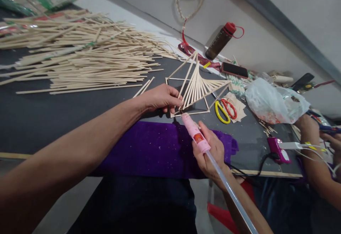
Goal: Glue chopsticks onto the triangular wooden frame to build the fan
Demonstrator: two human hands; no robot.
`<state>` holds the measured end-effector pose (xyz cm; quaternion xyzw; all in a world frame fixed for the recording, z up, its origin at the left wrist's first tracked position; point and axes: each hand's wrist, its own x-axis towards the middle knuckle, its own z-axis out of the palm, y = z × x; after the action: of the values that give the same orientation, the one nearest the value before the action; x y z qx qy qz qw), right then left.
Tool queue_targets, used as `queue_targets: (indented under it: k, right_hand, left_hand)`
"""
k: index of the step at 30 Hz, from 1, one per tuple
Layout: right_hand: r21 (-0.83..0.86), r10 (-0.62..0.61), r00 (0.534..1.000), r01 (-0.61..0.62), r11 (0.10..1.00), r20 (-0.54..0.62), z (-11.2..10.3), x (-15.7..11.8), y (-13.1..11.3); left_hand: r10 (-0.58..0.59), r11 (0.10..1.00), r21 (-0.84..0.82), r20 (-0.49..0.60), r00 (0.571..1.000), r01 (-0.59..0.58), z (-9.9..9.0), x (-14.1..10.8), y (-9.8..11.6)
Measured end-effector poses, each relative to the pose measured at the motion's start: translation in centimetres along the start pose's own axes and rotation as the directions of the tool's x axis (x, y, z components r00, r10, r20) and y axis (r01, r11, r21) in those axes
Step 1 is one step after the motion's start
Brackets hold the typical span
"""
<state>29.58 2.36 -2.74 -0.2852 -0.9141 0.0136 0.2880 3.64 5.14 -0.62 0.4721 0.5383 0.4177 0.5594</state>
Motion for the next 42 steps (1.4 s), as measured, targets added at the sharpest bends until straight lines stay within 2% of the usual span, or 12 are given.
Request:
queue_targets:
  k: [9,21,30,33,36,38,40,42]
  right_hand:
    - [-0.060,0.019,0.999,-0.017,0.998,0.031,0.0,-0.2,0.1]
    - [-0.091,-0.052,0.999,0.053,0.994,0.011,0.0,0.4,-0.3]
    - [-0.078,-0.014,1.000,0.014,0.997,0.007,0.0,0.3,-0.3]
    - [-0.038,-0.008,1.000,0.009,0.999,0.022,-0.1,0.4,-0.3]
    - [0.098,0.095,0.993,-0.101,0.990,0.067,-0.4,0.3,-0.3]
    - [0.269,0.231,0.967,-0.253,0.929,0.108,-0.8,0.1,-0.3]
    - [0.475,0.364,0.922,-0.380,0.794,0.129,-1.2,0.0,-0.3]
    - [0.645,0.470,0.874,-0.429,0.632,0.121,-1.9,0.5,-0.3]
  left_hand:
    - [-0.001,1.000,0.019,0.009,1.000,0.000,-0.1,0.1,-0.1]
    - [-0.007,1.000,0.005,0.006,1.000,0.007,-0.1,-0.1,0.1]
    - [-0.008,1.000,0.022,-0.004,1.000,0.008,-0.1,-0.2,0.2]
    - [-0.009,1.000,0.015,-0.004,1.000,0.009,-0.1,-0.2,0.2]
    - [-0.011,1.000,0.009,-0.008,1.000,0.011,-0.1,-0.2,0.3]
    - [-0.014,1.000,0.011,-0.009,1.000,0.014,-0.1,-0.1,0.3]
    - [-0.017,1.000,0.012,-0.010,1.000,0.017,-0.1,-0.1,0.2]
    - [-0.021,1.000,0.008,-0.009,1.000,0.021,-0.2,-0.1,0.2]
